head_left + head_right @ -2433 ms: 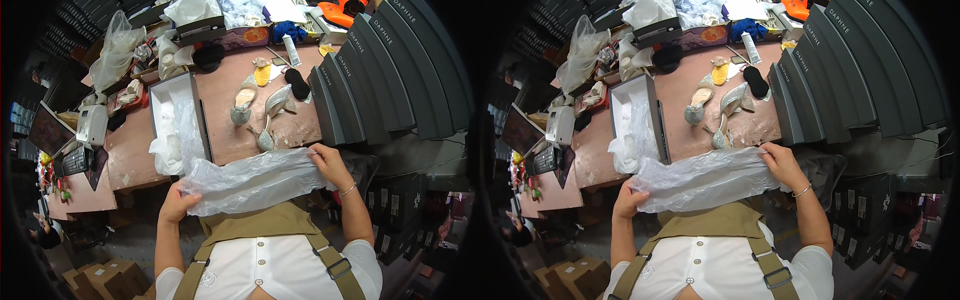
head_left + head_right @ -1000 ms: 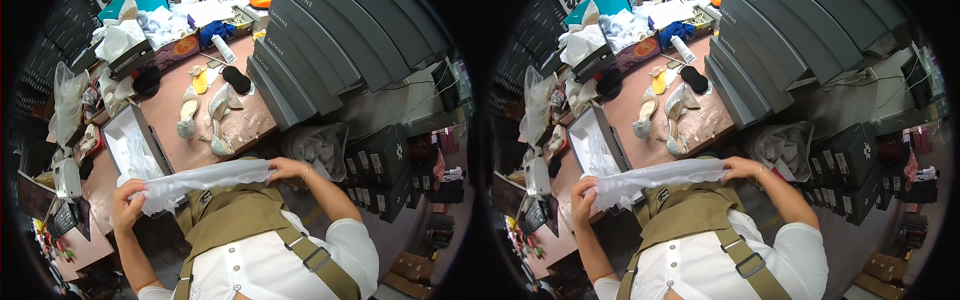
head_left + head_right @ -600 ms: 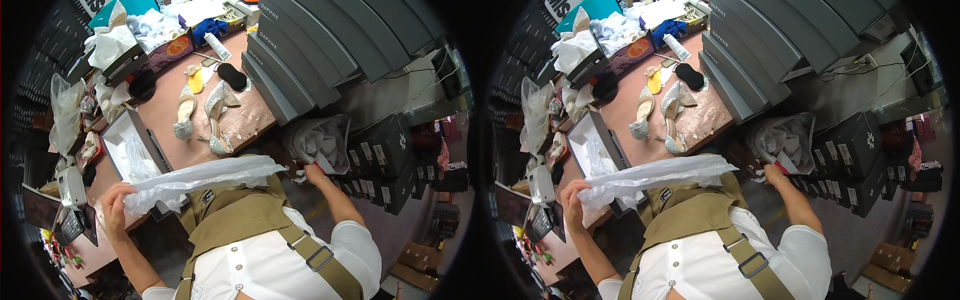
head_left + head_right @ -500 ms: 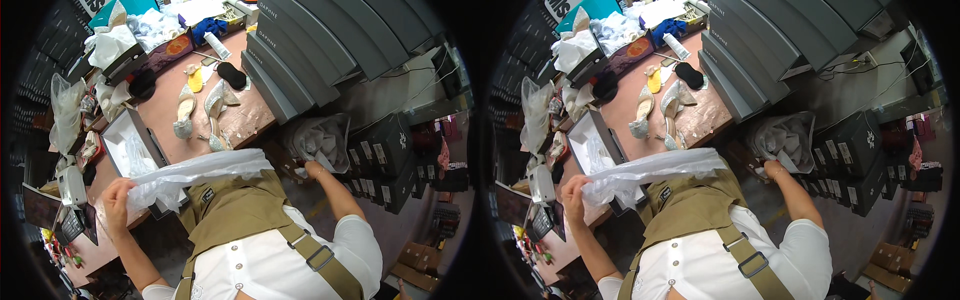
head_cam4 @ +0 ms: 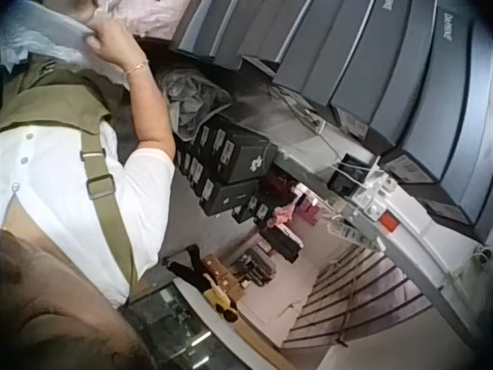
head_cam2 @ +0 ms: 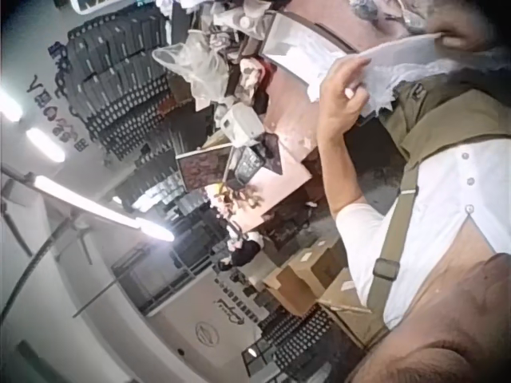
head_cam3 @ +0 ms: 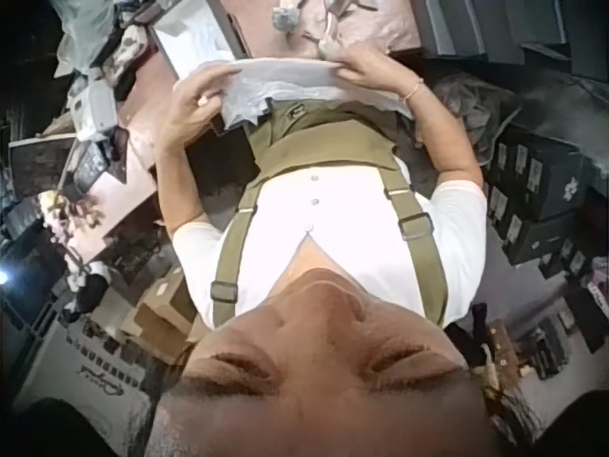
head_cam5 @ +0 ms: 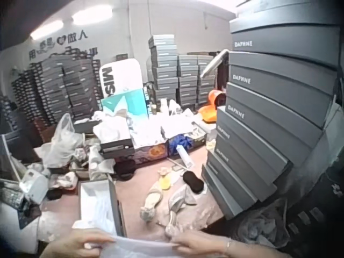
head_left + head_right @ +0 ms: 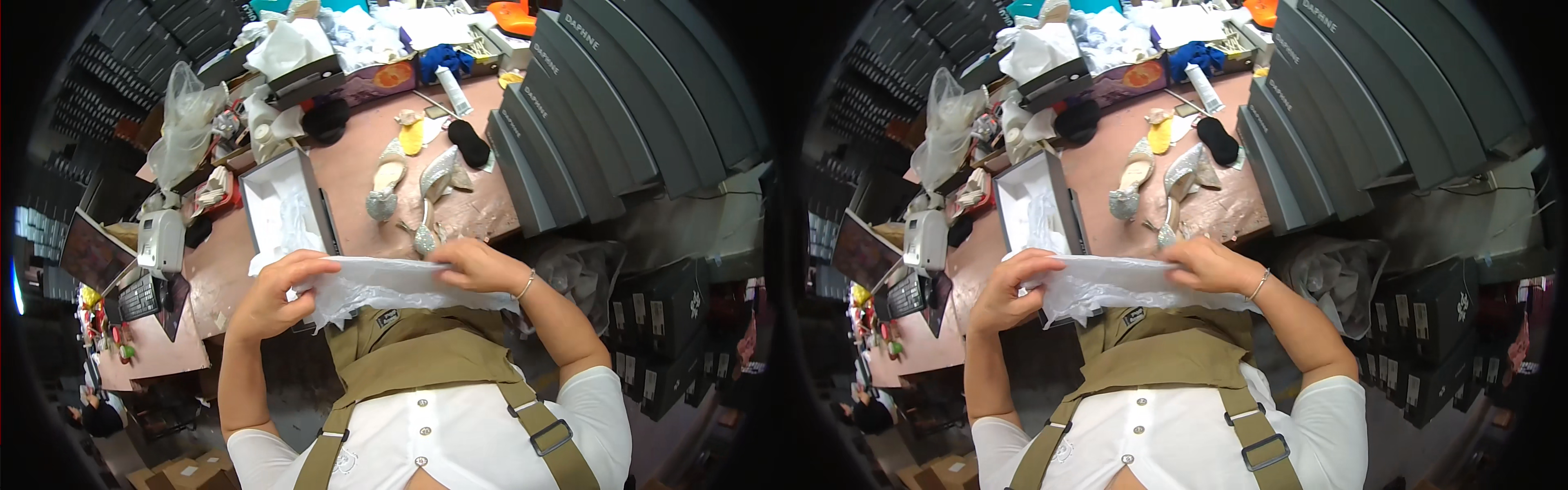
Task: Packaging a pair of sparkly high-heeled shoes into a shoebox with protective tissue paper and inspecting them.
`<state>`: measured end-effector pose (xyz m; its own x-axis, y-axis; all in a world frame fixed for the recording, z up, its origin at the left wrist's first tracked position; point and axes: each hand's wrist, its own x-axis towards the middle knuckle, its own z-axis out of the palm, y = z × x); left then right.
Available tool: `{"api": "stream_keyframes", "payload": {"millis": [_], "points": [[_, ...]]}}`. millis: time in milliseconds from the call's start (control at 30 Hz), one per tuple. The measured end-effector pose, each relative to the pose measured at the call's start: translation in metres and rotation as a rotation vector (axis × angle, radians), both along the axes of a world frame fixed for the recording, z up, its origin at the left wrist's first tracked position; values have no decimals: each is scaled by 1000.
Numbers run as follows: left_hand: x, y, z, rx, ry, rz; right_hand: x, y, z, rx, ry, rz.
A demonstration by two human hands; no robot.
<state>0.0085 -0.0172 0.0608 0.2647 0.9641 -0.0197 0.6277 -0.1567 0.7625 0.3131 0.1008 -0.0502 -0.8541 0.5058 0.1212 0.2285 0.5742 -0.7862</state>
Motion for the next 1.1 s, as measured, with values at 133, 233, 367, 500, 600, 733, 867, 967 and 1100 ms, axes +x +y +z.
{"api": "stream_keyframes", "payload": {"millis": [133, 233, 367, 500, 600, 733, 867, 967, 1100], "points": [[-26, -6, -9, 35, 133, 112, 31, 2, -9, -307, -159, -174], [-44, -9, -26, 4, 110, 169, 84, 3, -28, -153, -355, -226], [-40, -2, -33, -38, 58, 109, 125, 2, -13, 55, -788, -390], [-8, 12, -21, -54, -7, -55, 16, -5, 53, 199, 104, -203], [5, 20, 3, 1, 25, -206, -23, -15, 26, -53, 75, -22], [-29, 35, -11, -114, -493, 15, -1, -9, -4, -206, -1, -24], [-17, 135, -71, -149, -549, 485, 32, -13, -18, -359, -38, -304], [-23, 201, -201, -377, 138, 430, 50, -12, -10, -309, 34, -537], [22, 208, -239, -693, -320, 615, 75, -7, -9, -240, 61, -705]]}}
